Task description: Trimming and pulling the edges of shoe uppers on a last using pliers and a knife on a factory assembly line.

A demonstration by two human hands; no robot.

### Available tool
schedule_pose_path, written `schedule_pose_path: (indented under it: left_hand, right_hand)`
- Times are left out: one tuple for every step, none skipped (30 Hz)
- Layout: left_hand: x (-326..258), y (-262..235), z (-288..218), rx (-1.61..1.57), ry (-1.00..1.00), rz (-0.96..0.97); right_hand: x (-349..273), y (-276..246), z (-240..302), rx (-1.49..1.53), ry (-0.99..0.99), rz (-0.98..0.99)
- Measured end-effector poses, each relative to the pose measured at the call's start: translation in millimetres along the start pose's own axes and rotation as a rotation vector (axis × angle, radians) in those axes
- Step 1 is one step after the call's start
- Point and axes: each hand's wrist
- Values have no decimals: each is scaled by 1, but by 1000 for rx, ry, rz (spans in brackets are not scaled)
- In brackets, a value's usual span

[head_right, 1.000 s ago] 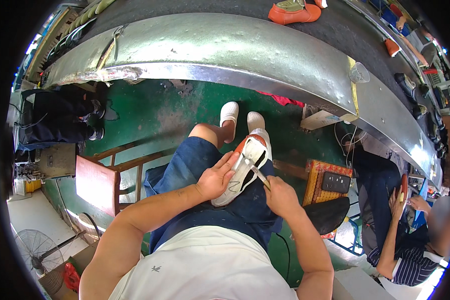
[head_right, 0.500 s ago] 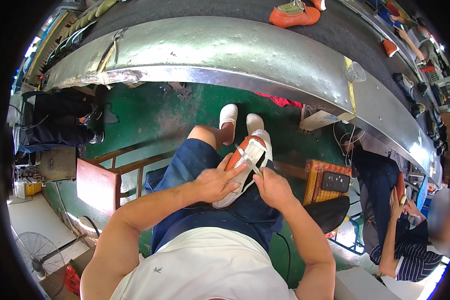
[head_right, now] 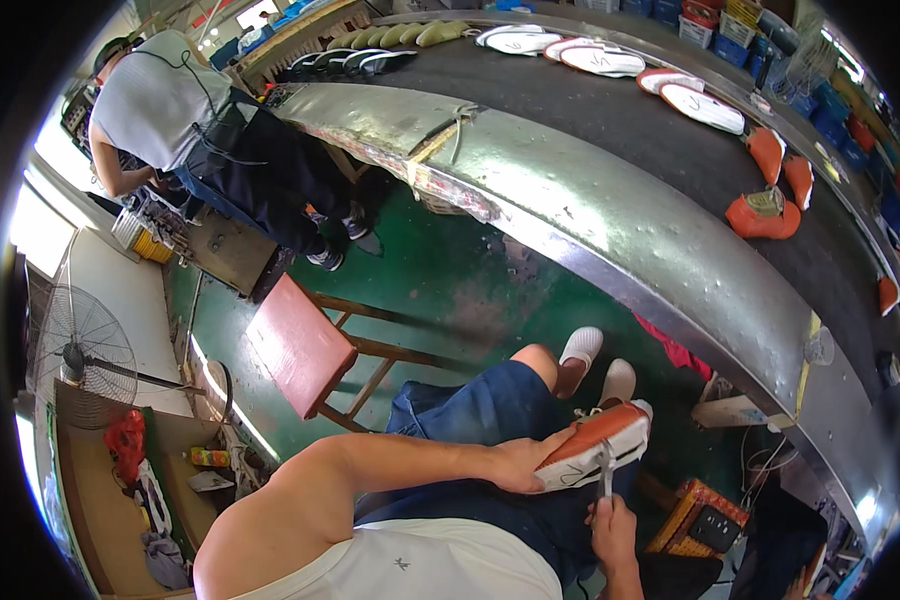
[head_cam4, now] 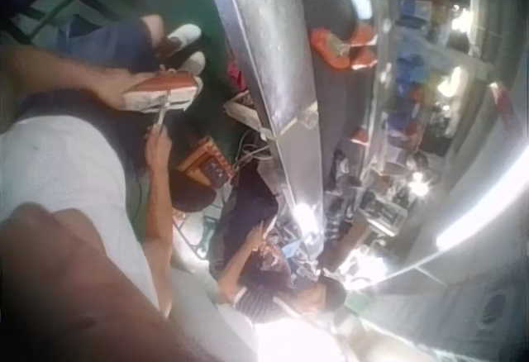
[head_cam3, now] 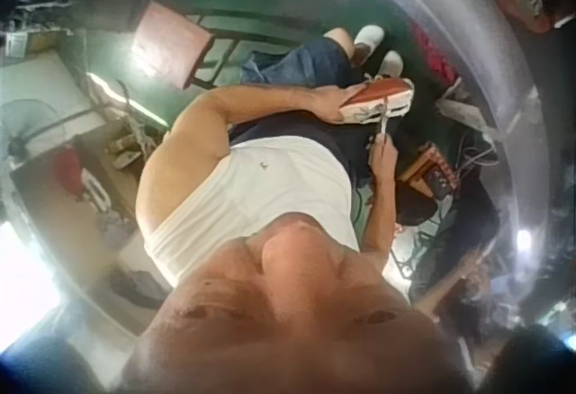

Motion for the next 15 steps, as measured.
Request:
schedule_pose_path:
  left_hand:
    - [2, -13, -9, 104, 13, 7]
    - [0, -23, -14, 152, 137, -115]
    - [-1, -35, -21, 130, 212, -210]
    - [-1, -52, -37, 115, 273, -280]
    - [0, -66, -52, 99, 337, -347]
    - [2, -71, -63, 99, 334, -351]
    - [7, -72, -73, -15, 450, -459]
    - [15, -73, -81, -133, 569, -558]
    - [24, -72, -86, -138, 575, -546]
    - [35, -68, -93, -243, 576, -502]
    - [44, -62, -99, -353, 572, -447]
    - [56, -55, -100, -416, 516, -443]
    - [73, -44, -93, -363, 464, -460]
    - [93, -27, -72, -281, 328, -475]
    - [114, -16, -47, -184, 174, -381]
  right_hand:
    - [0, -2, -1, 115, 77, -27]
    - [-3, -2, -6, 116, 71, -23]
    - [-8, -1, -12, 269, 72, -141]
    - [-11, 0, -18, 424, 75, -257]
    - [-14, 0, -24, 426, 75, -255]
    - [-15, -3, -30, 464, 113, -244]
    - [-16, -5, -36, 501, 154, -238]
    - [-18, -6, -37, 520, 167, -250]
    - [-21, -7, -38, 519, 175, -262]
    - [-24, -9, -36, 487, 168, -252]
    - [-30, -12, -33, 452, 170, -246]
    - [-32, -11, -31, 438, 162, -241]
    - [-32, -11, -28, 419, 161, -239]
    - [-30, -11, -20, 408, 145, -205]
    - [-26, -11, -11, 397, 130, -172]
Point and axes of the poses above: each hand's wrist, its own x-axis towards the middle knuckle, its own y-axis out of the palm, z = x × y, and after that the axes turned 14 degrees about -z, right-handed
